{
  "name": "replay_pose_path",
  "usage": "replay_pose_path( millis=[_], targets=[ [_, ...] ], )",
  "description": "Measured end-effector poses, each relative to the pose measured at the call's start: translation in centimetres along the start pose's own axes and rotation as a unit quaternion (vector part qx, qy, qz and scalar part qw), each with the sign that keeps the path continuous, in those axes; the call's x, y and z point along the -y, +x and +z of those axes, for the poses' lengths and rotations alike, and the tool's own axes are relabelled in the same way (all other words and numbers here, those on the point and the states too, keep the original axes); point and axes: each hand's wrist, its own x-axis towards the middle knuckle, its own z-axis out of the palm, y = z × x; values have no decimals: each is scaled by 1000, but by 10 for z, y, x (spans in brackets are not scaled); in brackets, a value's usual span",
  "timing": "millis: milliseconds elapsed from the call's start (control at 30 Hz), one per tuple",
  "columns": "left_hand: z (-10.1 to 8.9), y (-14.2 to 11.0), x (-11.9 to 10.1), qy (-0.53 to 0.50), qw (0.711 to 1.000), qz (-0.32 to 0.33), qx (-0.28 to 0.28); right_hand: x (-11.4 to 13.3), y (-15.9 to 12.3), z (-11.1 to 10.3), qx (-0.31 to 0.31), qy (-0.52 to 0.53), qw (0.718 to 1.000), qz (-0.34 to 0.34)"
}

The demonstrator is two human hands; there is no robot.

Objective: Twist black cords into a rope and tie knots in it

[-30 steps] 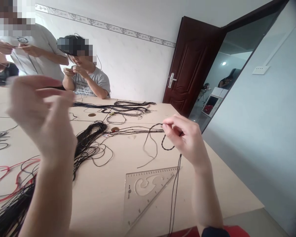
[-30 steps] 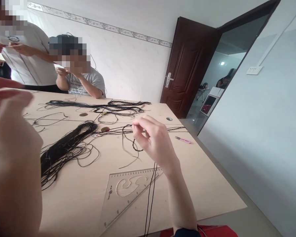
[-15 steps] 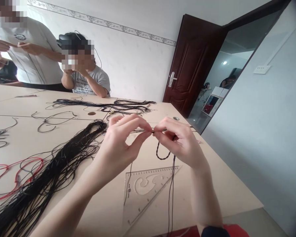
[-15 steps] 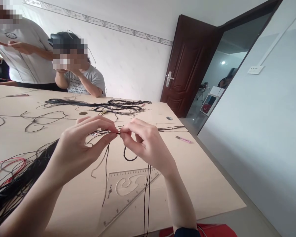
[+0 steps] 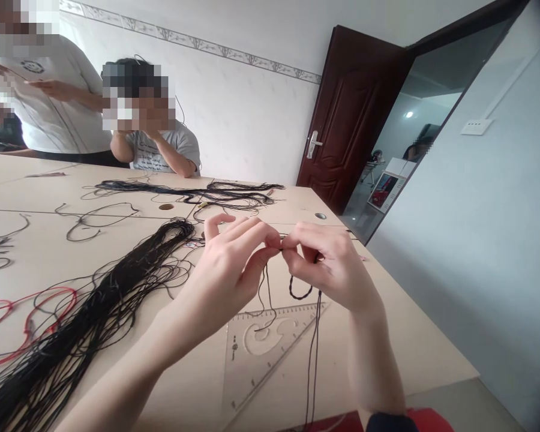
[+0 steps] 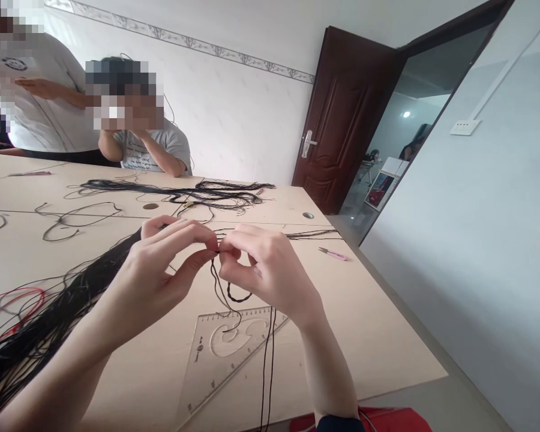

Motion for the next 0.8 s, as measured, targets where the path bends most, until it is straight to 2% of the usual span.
replay_pose_path(
  millis=[100,233,400,533,700,800],
  targets=[
    [-5,3,7,-88,994,-36,53,-1,-1,0,0,6,1000,-20],
    [-11,6,20,-182,973,-50,129,-3,0,0,46,42,998,-18],
    [-15,3,23,-99,989,16,105,-7,2,-2,89,61,994,-24],
    [-16,-2,17,-74,993,35,82,-8,1,-4,120,88,989,11],
    [-11,-6,2,-90,989,46,106,-7,-14,-10,159,141,976,48],
    [-7,-11,-16,-141,979,31,143,-3,-32,-13,151,242,954,94]
  ],
)
